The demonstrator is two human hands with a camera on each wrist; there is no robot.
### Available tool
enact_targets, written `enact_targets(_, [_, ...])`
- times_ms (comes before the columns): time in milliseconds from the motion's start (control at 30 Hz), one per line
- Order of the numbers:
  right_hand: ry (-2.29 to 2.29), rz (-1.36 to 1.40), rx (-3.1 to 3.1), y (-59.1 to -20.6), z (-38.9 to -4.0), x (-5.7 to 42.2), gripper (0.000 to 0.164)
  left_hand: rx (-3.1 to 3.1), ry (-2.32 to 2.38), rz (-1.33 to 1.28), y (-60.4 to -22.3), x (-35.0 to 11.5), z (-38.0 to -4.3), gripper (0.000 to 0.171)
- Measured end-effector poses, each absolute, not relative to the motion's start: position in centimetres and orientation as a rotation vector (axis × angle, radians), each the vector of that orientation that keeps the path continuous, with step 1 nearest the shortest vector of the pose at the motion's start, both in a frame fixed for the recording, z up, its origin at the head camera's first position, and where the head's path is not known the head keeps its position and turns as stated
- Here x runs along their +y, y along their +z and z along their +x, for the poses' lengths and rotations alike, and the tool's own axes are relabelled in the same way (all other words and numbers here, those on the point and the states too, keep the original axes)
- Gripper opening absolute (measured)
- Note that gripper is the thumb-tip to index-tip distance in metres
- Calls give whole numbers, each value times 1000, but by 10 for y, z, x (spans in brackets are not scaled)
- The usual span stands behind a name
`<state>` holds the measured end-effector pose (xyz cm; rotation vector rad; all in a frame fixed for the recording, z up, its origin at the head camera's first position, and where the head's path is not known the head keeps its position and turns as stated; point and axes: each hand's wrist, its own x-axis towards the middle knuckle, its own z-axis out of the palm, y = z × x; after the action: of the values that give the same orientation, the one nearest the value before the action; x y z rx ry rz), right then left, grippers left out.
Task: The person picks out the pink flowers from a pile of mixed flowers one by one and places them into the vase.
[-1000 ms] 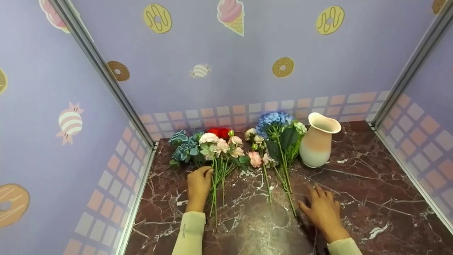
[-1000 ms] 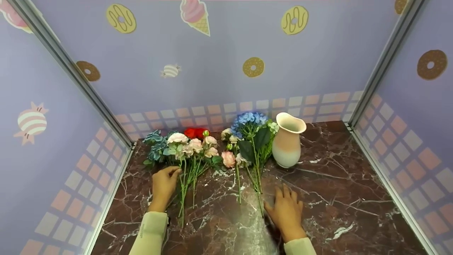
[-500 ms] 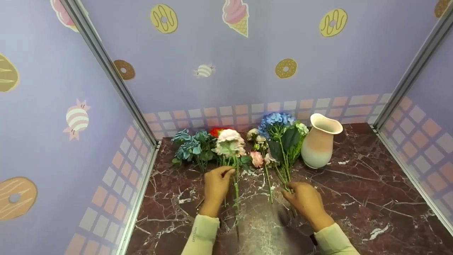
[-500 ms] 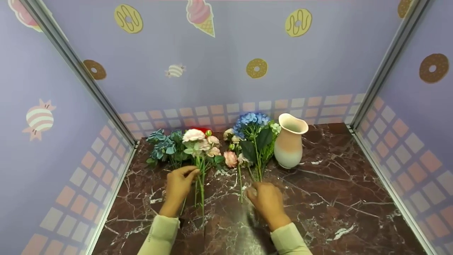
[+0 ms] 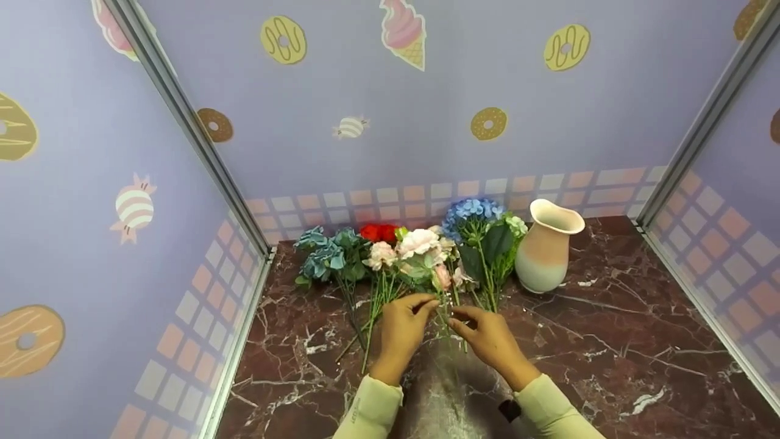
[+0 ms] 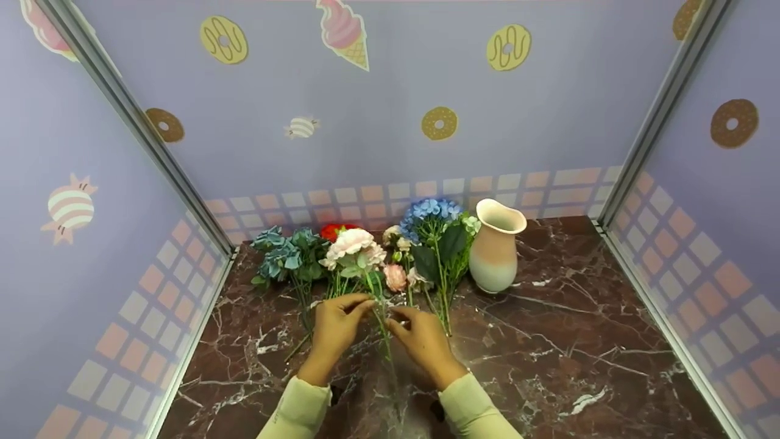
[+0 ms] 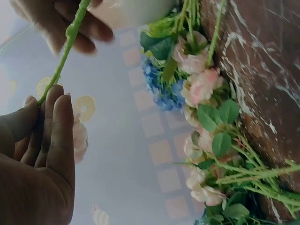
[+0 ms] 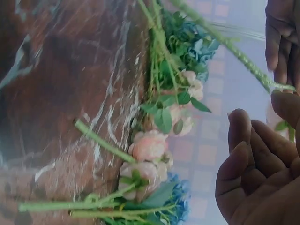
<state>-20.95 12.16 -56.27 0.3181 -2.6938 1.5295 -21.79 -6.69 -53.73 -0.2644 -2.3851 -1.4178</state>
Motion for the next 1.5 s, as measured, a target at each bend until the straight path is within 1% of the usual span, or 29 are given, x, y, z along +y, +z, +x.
enact_targets(100, [1723,324,-2631,-562,-211,121,34,-2384,-1392,-284,-539,-63,-216,14])
enact_targets(167, [1801,322,-2594,-561,-211,121,29,-2391,-1381,-287,-540,-61,-215,15])
enact_targets(300, [1829,311,-2562,-558,-213,123,22,-2395,-1366,-281,-543,-59,-214,12])
enact_targets(500, [1880,294,-2510,-552,-216,125,22,-2352,-1394,-290,-544,-56,-217,14])
enact_targets(733, [1794,335,-2452,-547,-215,126,11,-2284,-1531,-305,-547,-54,-220,11])
enact_targets(867, [1829,354,-2403,-547,-215,126,10,-2272,-1512,-309,-551,-55,-220,10])
enact_targets(933, [1779,362,-2425,-546,-215,126,11,-2274,-1491,-299,-553,-57,-218,11])
enact_targets(1133, [1511,390,-2494,-529,-225,137,12,-2316,-1483,-227,-561,-65,-213,24])
enact_targets(1233, [1359,425,-2450,-510,-238,152,11,-2343,-1519,-214,-566,-67,-211,23])
enact_targets(1333, [1123,459,-2346,-487,-252,165,10,-2343,-1567,-197,-571,-69,-210,19])
enact_targets(1500, [751,472,-2133,-448,-271,178,7,-2373,-1555,-152,-575,-71,-206,17])
